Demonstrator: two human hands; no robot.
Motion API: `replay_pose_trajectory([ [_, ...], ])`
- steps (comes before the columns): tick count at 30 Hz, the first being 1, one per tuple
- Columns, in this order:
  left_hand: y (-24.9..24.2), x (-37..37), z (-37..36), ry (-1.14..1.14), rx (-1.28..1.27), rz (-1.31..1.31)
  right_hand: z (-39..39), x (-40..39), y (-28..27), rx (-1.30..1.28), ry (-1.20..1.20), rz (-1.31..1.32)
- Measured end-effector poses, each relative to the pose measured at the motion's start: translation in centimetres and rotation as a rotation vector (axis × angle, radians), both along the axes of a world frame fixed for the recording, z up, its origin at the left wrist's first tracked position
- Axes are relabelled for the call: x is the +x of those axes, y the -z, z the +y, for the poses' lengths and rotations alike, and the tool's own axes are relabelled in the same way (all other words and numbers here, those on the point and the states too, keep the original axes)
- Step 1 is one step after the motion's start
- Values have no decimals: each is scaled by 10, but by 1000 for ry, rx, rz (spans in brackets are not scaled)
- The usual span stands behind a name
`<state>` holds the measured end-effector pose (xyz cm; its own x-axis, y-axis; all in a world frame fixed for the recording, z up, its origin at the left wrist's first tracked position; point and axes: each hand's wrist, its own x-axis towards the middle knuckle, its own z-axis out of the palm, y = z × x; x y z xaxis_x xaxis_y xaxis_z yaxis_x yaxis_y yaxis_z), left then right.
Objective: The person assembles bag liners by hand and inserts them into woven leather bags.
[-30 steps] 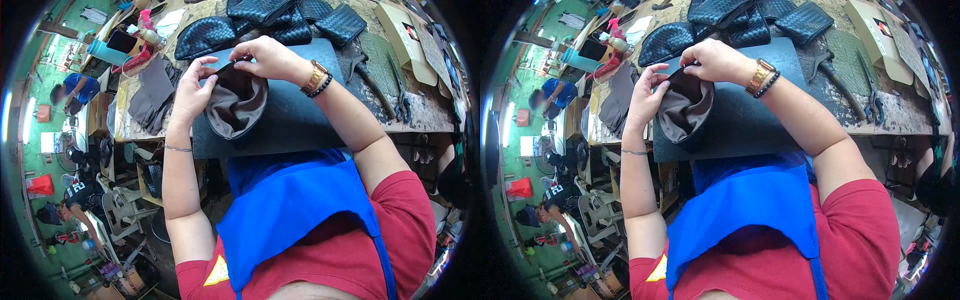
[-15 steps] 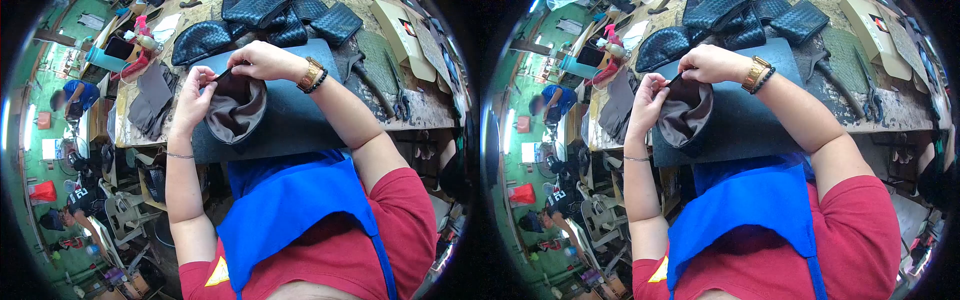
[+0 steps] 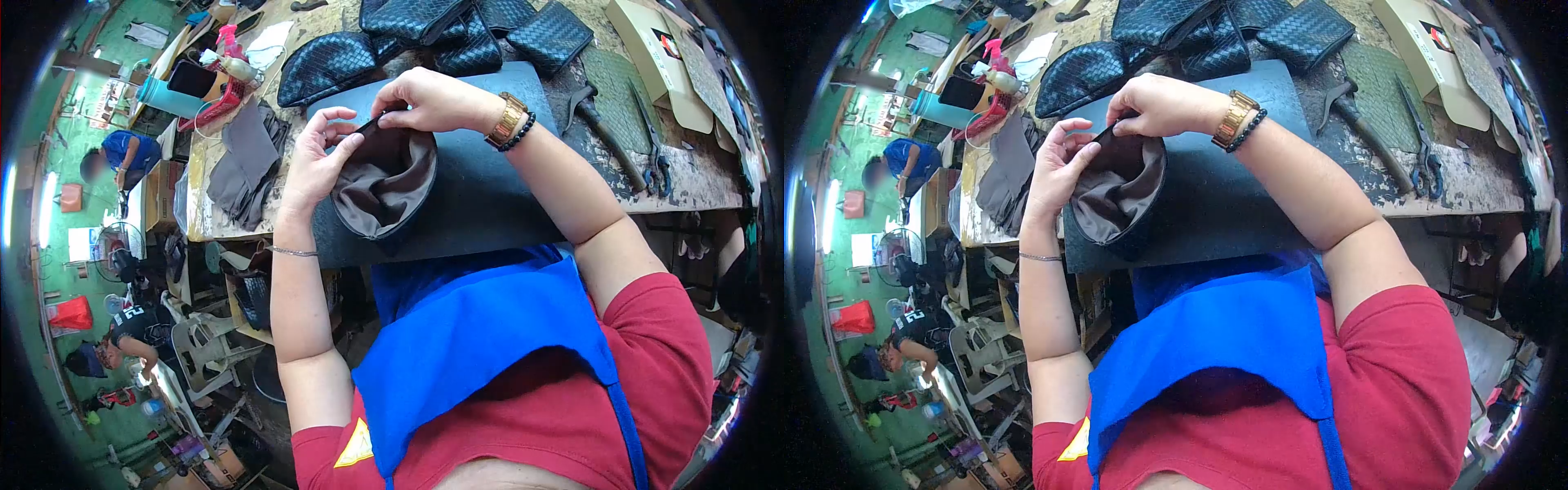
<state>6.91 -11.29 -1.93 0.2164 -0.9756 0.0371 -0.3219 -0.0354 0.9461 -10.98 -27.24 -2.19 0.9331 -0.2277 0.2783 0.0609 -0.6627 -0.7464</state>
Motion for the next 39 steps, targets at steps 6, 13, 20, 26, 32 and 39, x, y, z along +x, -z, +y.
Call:
replay_pose_trajectory([
  [6,-6,-9,-1,-65,63,-93,3,2,-1,-77,37,-28],
  [13,-25,-31,-5,-191,28,-710,20,8,-1,-190,104,-110],
  [20,-19,-25,17,-239,-92,-423,18,15,1,-189,206,-256],
  [26,-8,-26,63,-414,40,-196,61,-18,-36,-403,46,-341],
  [32,10,-13,77,-413,6,-129,126,-41,-12,-558,-122,-124],
  [39,-3,-32,91,-669,-292,-706,105,-51,-18,-553,-63,-86],
])
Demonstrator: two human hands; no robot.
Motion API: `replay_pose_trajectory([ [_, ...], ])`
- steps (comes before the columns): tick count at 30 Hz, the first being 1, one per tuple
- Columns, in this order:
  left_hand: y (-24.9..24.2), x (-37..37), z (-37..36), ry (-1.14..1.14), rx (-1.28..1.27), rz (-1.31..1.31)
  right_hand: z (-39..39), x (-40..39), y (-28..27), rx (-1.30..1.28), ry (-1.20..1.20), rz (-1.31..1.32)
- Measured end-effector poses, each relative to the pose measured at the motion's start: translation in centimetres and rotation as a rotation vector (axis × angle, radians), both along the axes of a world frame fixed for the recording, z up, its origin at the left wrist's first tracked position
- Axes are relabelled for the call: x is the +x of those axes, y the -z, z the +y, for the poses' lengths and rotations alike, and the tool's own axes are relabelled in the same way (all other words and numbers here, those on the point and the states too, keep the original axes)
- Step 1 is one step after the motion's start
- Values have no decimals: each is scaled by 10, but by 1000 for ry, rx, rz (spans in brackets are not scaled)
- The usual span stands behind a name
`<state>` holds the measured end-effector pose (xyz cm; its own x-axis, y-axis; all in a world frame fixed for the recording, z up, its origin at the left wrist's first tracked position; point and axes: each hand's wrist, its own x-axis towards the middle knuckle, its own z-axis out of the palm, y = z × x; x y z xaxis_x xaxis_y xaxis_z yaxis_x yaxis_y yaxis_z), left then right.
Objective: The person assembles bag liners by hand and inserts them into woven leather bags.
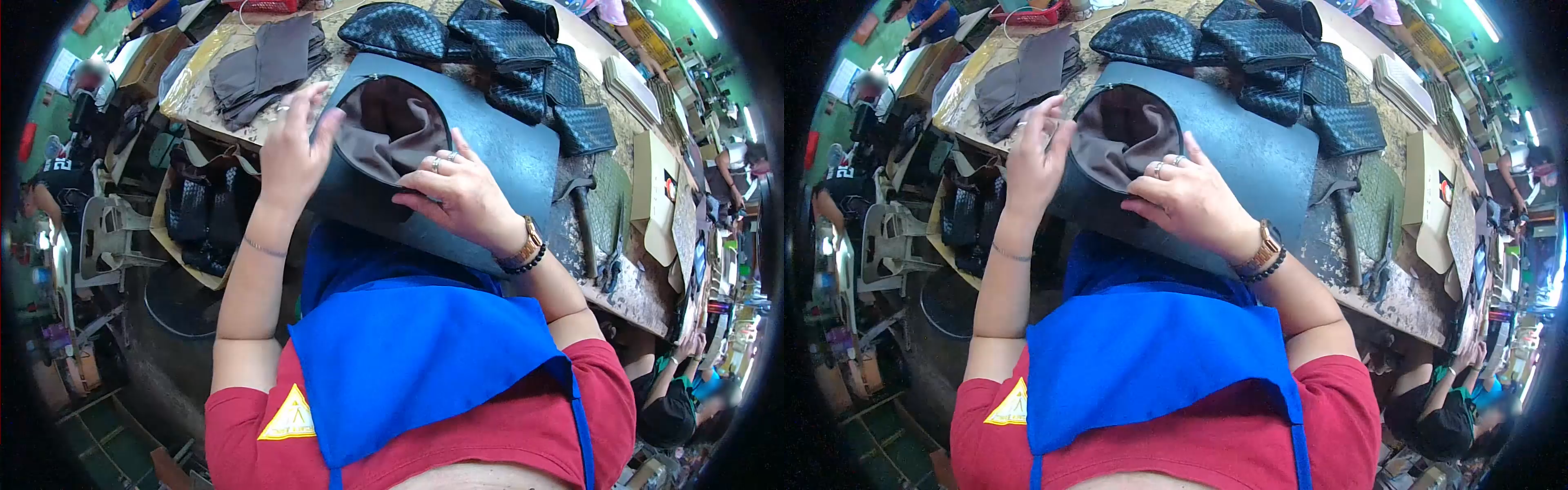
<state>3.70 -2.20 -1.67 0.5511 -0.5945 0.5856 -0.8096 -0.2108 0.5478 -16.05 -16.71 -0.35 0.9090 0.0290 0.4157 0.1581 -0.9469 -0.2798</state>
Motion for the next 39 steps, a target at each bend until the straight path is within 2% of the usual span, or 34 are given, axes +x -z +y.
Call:
replay_pose_trajectory([
  [1,-10,-8,5,72,-39,-253,-2,2,-1,14,-19,-6],
  [3,-23,-33,16,365,65,-235,-3,3,-1,55,-58,-15],
  [5,-5,-41,27,437,141,-165,-7,3,-4,212,-45,-41],
  [6,3,-40,28,372,119,-112,-10,4,-5,287,-38,-59],
  [9,10,-44,33,247,69,4,-20,4,4,306,-117,-101],
  [12,2,-57,30,247,69,-116,-21,6,8,342,-120,-90],
  [27,5,-60,21,226,144,-160,-13,10,11,401,-175,-119],
  [30,5,-59,21,241,221,-157,-13,10,11,404,-176,-91],
  [33,-4,-61,20,231,168,-230,-14,9,10,422,-208,-94],
  [35,7,-42,19,281,-28,6,-10,6,8,455,-221,-146],
  [36,20,-34,11,276,-236,285,-11,4,5,481,-249,-188],
  [38,41,-18,-5,261,-639,850,-11,-2,12,758,-215,-268],
  [39,38,-14,-6,365,-589,1029,-12,-3,18,893,-203,-311],
])
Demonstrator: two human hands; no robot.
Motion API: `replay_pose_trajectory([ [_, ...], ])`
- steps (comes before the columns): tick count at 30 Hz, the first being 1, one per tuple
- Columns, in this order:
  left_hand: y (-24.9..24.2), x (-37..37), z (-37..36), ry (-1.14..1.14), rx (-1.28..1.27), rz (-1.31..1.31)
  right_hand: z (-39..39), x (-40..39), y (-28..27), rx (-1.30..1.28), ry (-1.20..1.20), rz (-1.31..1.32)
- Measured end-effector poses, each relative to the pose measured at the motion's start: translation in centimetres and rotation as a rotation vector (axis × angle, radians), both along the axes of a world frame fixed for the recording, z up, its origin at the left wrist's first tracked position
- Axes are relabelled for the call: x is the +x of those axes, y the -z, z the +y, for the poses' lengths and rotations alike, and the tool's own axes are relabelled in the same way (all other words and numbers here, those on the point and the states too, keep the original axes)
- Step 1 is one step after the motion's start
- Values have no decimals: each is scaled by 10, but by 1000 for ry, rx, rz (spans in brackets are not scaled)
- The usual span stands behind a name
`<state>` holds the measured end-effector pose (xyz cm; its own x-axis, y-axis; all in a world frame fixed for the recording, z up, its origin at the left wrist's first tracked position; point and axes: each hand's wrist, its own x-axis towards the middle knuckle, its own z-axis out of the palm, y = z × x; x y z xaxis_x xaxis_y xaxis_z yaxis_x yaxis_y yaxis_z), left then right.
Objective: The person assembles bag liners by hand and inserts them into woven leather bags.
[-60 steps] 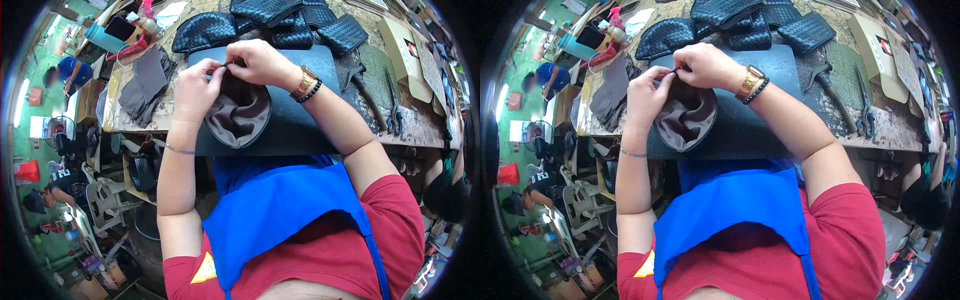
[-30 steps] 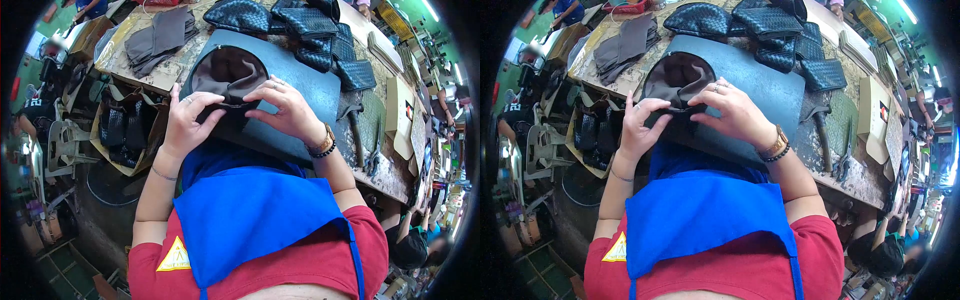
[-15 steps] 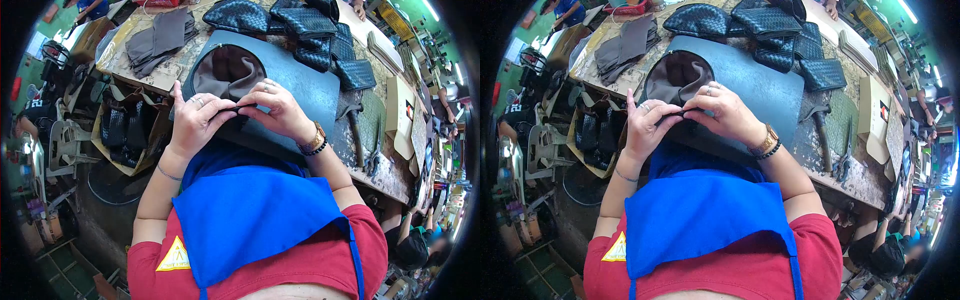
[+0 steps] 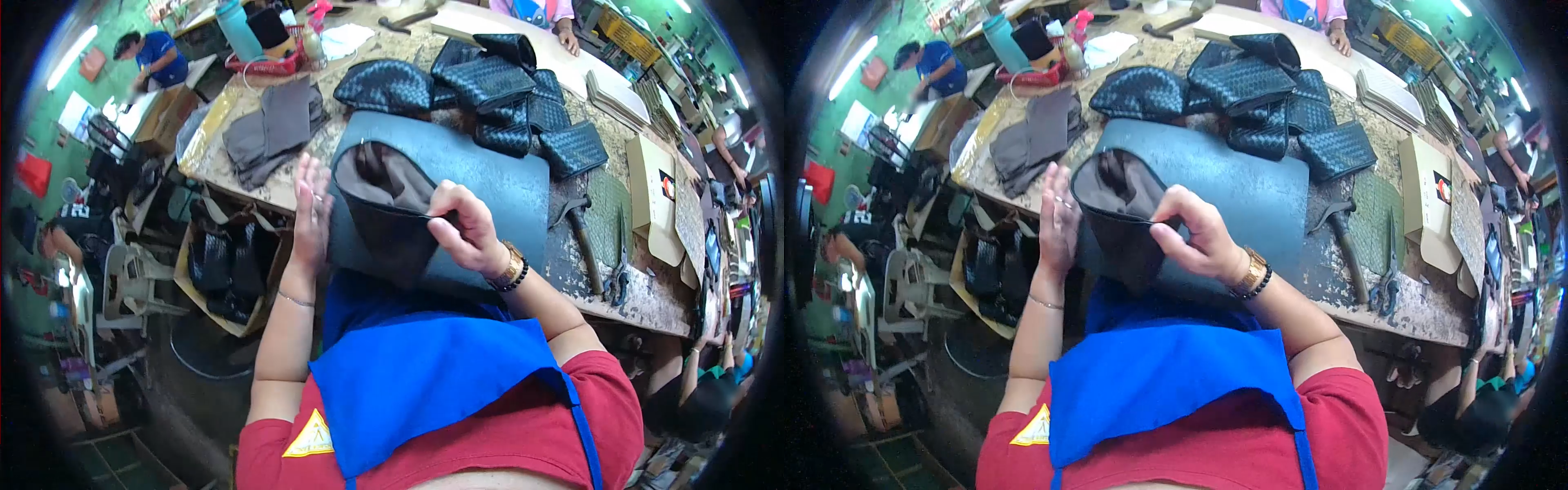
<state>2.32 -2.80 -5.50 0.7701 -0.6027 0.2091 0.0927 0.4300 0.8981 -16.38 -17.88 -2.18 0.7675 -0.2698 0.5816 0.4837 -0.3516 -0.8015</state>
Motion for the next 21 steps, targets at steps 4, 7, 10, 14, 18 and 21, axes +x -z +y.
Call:
replay_pose_trajectory([
  [4,18,13,17,481,100,301,-9,-1,12,176,-27,-160],
  [7,20,19,14,546,46,245,-31,-5,7,187,-61,-134],
  [10,-5,10,5,263,39,-29,-62,-3,-8,-244,231,-27],
  [14,-32,-9,-6,-76,301,-564,-52,4,-49,-410,335,-100],
  [18,-55,-32,-23,-201,272,-941,-22,19,-68,-551,363,-3],
  [21,-48,-32,-31,-268,224,-1128,-21,21,-59,-446,346,35],
])
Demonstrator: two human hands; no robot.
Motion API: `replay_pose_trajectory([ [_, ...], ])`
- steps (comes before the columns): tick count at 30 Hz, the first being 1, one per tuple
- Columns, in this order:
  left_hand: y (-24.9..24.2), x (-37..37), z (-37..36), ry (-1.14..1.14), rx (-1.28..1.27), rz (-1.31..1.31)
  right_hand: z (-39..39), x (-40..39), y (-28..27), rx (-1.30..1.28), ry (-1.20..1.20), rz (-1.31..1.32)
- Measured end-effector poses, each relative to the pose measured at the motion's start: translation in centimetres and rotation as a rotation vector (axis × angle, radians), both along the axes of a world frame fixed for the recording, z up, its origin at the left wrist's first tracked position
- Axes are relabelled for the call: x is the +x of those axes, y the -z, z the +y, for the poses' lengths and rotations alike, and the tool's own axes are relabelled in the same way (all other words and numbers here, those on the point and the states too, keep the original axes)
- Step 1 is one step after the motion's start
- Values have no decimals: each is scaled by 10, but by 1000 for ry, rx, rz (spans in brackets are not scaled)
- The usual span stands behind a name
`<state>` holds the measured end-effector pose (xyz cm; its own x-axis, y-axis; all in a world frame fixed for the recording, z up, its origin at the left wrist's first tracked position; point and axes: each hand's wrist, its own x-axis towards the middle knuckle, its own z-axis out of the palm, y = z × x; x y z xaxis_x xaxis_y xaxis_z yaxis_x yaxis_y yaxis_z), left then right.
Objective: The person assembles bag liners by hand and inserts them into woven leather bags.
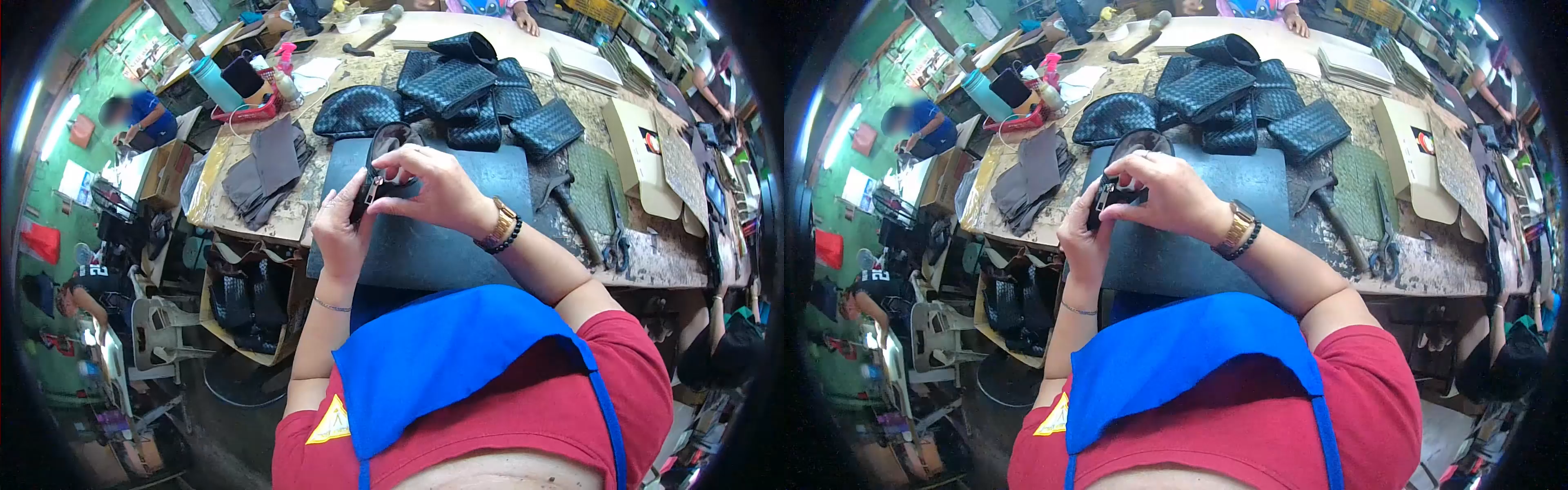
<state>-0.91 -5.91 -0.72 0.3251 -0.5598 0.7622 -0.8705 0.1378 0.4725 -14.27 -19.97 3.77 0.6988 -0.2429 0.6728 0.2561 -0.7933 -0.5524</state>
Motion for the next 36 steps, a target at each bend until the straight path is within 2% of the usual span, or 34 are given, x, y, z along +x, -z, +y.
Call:
replay_pose_trajectory([
  [2,-3,1,-1,-17,28,-68,-1,-4,-3,31,-24,-10],
  [6,-12,-6,-5,-45,59,-215,3,-15,-11,-252,0,-137],
  [9,-16,-15,-7,-67,116,-123,-9,-17,-5,-27,-13,-174],
  [13,-23,-22,-7,-117,160,-221,-12,-28,2,700,-156,-11],
  [18,-27,-24,-3,-95,169,-361,-21,-41,4,629,-152,324],
  [21,-27,-27,-3,-62,156,-341,-20,-41,13,638,-151,290],
  [24,-24,-28,-2,-100,204,-390,-19,-38,26,755,-183,285],
  [33,-10,-28,0,-49,270,-375,-21,-38,43,1018,-328,412],
  [36,-9,-34,3,-59,332,-368,-31,-40,45,872,-358,494],
])
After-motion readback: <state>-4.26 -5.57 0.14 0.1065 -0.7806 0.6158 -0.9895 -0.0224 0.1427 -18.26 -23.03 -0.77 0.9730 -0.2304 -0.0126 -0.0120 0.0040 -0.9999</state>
